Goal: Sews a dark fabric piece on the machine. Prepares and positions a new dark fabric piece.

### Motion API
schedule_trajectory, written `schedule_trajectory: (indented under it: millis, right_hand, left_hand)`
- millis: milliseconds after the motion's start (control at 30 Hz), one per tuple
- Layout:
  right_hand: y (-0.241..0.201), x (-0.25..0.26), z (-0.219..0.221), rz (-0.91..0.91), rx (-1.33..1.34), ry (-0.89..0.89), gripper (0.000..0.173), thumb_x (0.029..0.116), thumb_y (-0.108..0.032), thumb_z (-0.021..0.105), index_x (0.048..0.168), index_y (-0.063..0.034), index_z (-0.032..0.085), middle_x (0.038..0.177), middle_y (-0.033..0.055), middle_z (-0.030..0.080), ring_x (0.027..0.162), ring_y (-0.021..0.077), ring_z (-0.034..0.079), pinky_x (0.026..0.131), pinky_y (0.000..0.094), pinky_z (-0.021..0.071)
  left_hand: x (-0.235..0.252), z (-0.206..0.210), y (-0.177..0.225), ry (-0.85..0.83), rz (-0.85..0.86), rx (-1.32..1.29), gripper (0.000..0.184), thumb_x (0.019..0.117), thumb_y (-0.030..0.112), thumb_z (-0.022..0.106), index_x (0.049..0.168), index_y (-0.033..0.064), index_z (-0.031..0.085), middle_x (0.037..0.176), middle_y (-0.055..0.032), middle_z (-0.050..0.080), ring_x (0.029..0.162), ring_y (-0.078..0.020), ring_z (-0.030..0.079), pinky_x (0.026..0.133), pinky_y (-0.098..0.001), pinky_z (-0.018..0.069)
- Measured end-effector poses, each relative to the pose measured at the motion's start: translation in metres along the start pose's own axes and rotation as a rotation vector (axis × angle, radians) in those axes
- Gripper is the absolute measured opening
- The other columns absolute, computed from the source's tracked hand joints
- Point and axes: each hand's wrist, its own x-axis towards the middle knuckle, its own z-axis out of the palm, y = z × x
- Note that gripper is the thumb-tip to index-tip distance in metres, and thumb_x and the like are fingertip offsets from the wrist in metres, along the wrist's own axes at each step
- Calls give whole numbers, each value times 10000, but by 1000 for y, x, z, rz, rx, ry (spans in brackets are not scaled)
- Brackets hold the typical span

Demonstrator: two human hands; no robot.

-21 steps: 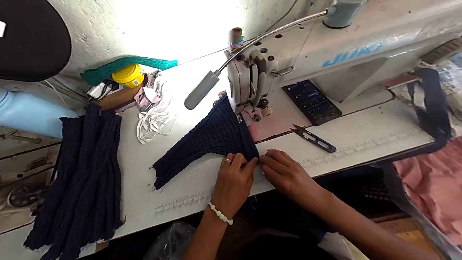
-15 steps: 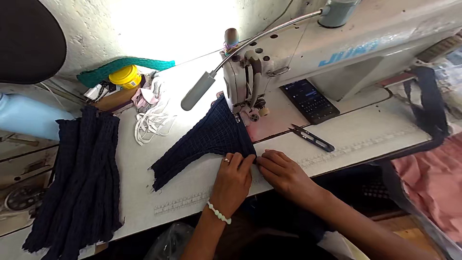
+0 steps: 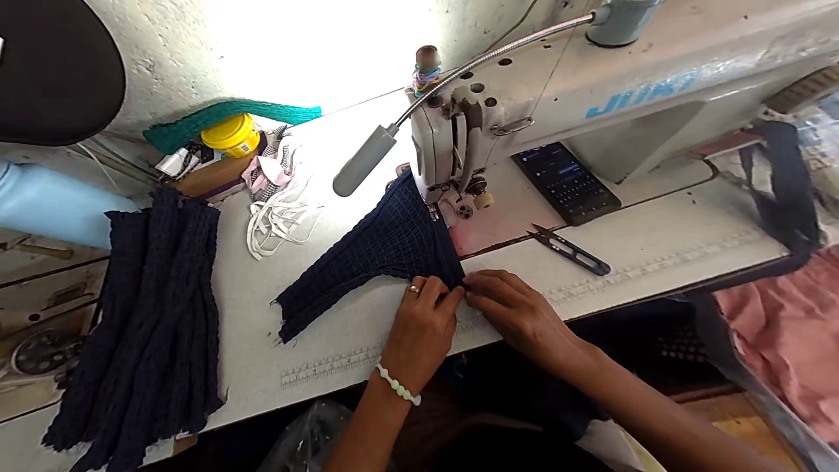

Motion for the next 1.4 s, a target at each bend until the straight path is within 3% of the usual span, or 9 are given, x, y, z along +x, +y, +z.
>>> schedule_trajectory:
  millis: [400, 700, 867, 1033, 1167, 1400]
  right_hand:
    - [0, -2, 0, -126, -22, 9, 214, 1005, 13, 527, 1024, -39, 733, 1128, 125, 758, 1135, 269, 696, 1029, 346, 522]
    - [-6, -1, 3, -17, 19, 4, 206, 999, -6, 548, 997, -57, 747, 1142, 127, 746, 1164, 269, 678, 1021, 324, 526]
    - [-10, 4, -2, -94, -46, -30, 207, 982, 28, 528, 955, -47, 719, 1087, 132, 760, 1119, 282, 708, 1037, 369, 528]
    - [-12, 3, -1, -81, -100, -18, 203, 989, 11, 521, 935, -45, 708, 1064, 127, 762, 1095, 276, 716, 1034, 370, 529]
    - [-5, 11, 3, -45, -85, -14, 188, 992, -9, 541, 949, -31, 722, 1081, 126, 764, 1106, 280, 715, 1043, 380, 527]
    - [15, 39, 12, -36, -105, -10, 180, 963, -16, 563, 961, -10, 743, 1070, 134, 765, 1078, 293, 717, 971, 357, 555]
  left_hand:
    - [-3, 1, 0, 12, -15, -41, 202, 910, 60, 613, 1019, 45, 783, 982, -119, 724, 989, -282, 688, 894, -335, 559]
    - [-6, 3, -1, 12, 17, -24, 229, 899, 73, 608, 1017, 88, 804, 1035, -106, 717, 999, -273, 661, 880, -322, 542]
    - [-4, 1, -2, -45, -3, -25, 189, 924, 87, 581, 958, 68, 766, 1289, -109, 702, 1019, -281, 687, 862, -372, 545]
    - [-6, 1, -2, -31, -12, 20, 307, 949, 106, 574, 1200, 72, 747, 1291, -58, 714, 1001, -246, 689, 836, -362, 527]
    - [1, 4, -10, -12, -26, 34, 312, 951, 76, 566, 1193, 81, 763, 1299, -43, 713, 1037, -236, 689, 867, -371, 522]
    - [30, 3, -28, -56, -65, 53, 296, 965, 74, 555, 1169, 74, 769, 1291, -40, 719, 1090, -266, 696, 892, -452, 518]
